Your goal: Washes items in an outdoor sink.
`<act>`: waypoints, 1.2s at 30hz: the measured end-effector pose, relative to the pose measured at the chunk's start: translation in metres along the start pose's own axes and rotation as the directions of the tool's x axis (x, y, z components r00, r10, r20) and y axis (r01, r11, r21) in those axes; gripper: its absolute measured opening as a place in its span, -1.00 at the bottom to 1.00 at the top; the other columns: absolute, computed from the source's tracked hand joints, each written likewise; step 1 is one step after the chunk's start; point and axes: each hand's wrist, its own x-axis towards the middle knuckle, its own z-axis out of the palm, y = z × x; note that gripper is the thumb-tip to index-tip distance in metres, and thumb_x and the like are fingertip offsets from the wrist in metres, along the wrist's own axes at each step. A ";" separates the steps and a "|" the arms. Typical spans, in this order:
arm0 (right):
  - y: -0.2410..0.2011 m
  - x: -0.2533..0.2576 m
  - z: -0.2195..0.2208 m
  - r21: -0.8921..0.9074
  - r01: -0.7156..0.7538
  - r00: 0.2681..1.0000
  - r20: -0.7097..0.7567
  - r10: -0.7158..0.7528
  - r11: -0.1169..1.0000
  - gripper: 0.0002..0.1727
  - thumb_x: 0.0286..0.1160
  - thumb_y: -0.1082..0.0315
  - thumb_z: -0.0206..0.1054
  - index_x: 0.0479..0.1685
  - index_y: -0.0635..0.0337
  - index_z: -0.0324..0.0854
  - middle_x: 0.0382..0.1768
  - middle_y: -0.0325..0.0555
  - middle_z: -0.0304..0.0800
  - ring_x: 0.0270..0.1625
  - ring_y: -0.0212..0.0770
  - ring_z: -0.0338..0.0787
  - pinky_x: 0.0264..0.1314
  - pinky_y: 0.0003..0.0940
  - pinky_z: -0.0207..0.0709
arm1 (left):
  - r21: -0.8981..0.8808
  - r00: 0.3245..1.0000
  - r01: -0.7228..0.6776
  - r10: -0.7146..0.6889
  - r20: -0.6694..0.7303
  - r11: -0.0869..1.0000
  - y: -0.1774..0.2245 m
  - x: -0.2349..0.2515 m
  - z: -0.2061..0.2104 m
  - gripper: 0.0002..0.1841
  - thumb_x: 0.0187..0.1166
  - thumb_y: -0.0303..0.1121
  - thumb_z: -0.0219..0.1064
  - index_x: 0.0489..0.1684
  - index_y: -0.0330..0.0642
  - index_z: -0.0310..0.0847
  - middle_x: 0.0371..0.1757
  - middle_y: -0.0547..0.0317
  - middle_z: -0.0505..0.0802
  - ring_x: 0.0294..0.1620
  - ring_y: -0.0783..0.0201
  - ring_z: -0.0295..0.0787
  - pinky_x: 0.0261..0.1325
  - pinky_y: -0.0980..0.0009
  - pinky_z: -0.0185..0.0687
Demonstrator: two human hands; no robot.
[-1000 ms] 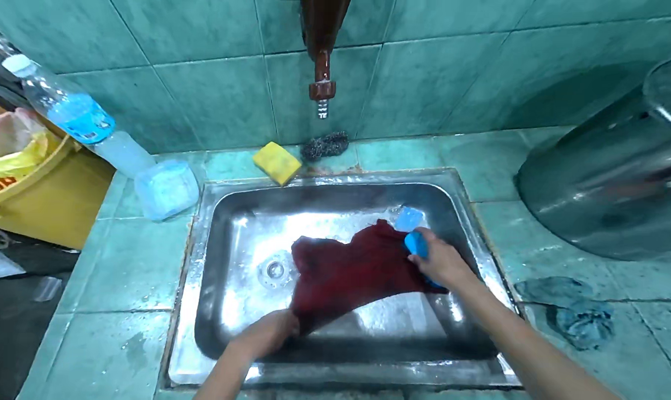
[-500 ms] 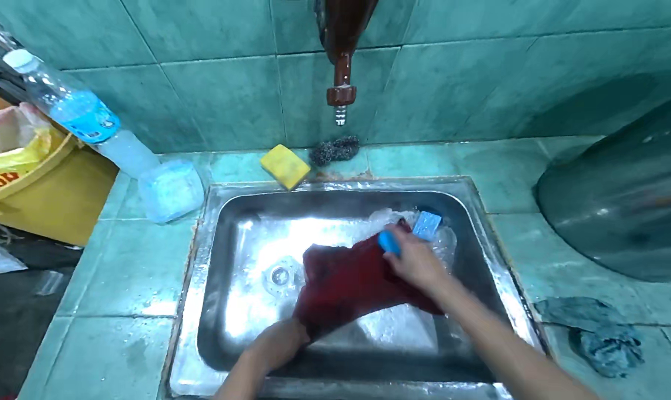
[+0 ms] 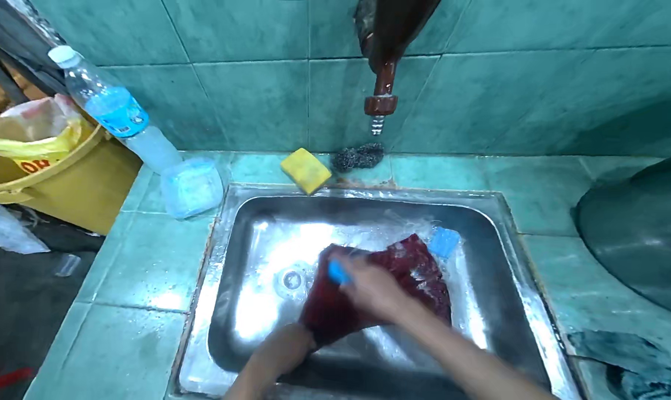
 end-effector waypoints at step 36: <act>-0.030 0.062 0.000 -0.075 0.044 0.996 -0.076 -0.050 0.996 -0.26 0.63 0.20 0.33 0.83 -0.29 0.18 0.34 0.34 0.62 0.01 0.33 0.83 -0.02 0.32 0.69 | -0.049 0.995 0.082 -0.078 0.067 0.995 0.009 -0.013 -0.008 -0.54 0.90 -0.24 -0.08 0.24 -0.49 0.62 0.36 -0.42 0.69 0.50 -0.32 0.56 0.55 -0.23 0.40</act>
